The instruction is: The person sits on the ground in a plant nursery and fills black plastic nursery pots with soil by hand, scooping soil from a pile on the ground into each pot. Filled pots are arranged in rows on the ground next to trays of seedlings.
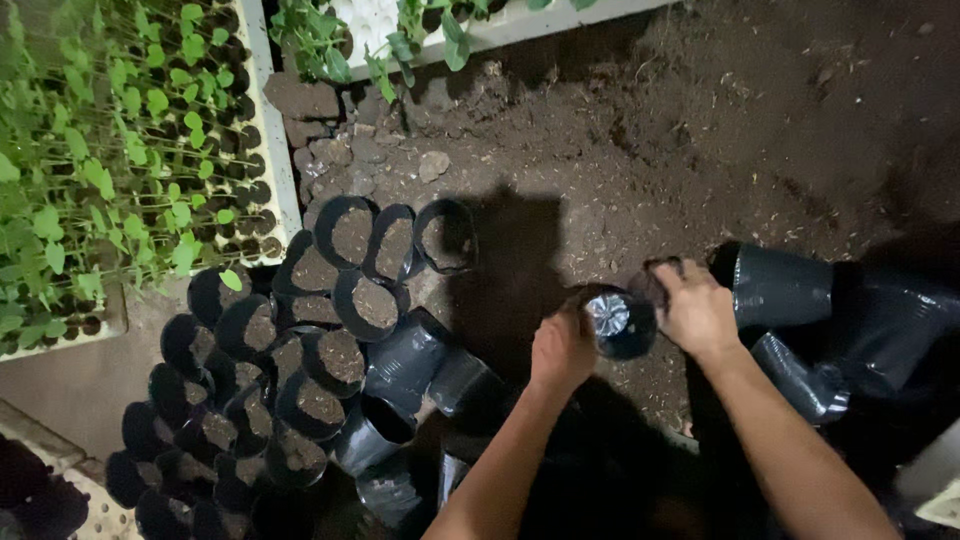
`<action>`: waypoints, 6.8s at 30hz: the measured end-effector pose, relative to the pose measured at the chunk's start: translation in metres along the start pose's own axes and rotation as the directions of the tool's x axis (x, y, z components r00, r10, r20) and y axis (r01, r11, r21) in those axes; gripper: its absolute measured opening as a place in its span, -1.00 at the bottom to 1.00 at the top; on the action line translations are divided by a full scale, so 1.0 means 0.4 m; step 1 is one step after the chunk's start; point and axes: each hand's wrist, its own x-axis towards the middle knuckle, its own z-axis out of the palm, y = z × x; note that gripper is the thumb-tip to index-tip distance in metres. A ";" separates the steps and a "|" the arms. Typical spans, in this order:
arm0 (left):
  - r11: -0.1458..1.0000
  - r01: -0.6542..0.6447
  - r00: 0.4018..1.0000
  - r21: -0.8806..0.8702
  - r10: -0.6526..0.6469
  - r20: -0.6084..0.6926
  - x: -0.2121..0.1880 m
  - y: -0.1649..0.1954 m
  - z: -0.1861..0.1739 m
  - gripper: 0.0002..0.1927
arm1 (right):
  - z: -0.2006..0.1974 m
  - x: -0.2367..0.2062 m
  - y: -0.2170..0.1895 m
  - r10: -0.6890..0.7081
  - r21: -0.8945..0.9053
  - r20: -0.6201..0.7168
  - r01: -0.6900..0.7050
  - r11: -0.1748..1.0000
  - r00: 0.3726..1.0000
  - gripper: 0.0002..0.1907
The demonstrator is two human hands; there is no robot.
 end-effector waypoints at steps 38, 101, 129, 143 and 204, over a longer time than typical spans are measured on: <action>0.989 0.036 0.999 -0.140 -0.034 0.014 -0.085 0.004 -0.021 -0.55 | 0.031 -0.111 -0.020 0.301 0.155 0.100 -0.314 0.937 0.948 -0.74; 0.985 0.129 0.950 0.112 -0.091 -0.299 -0.042 -0.015 -0.217 -0.82 | -0.055 0.277 -0.189 -0.560 -0.496 0.363 0.663 0.561 0.745 -0.48; 0.995 0.061 0.985 -0.081 -0.073 -0.157 -0.077 -0.009 -0.069 -0.63 | -0.035 0.016 -0.075 -0.193 -0.171 0.058 0.201 0.965 0.979 -0.62; 0.986 0.100 0.994 0.137 -0.092 -0.061 -0.052 0.047 -0.042 -0.78 | -0.048 -0.034 -0.142 0.123 0.830 0.220 -0.120 -0.544 0.968 -0.79; 0.600 0.074 0.890 -0.797 -0.401 -0.219 -0.085 -0.096 -0.180 -0.52 | 0.037 -0.168 -0.270 -0.020 0.859 0.493 -0.483 0.172 0.870 -0.77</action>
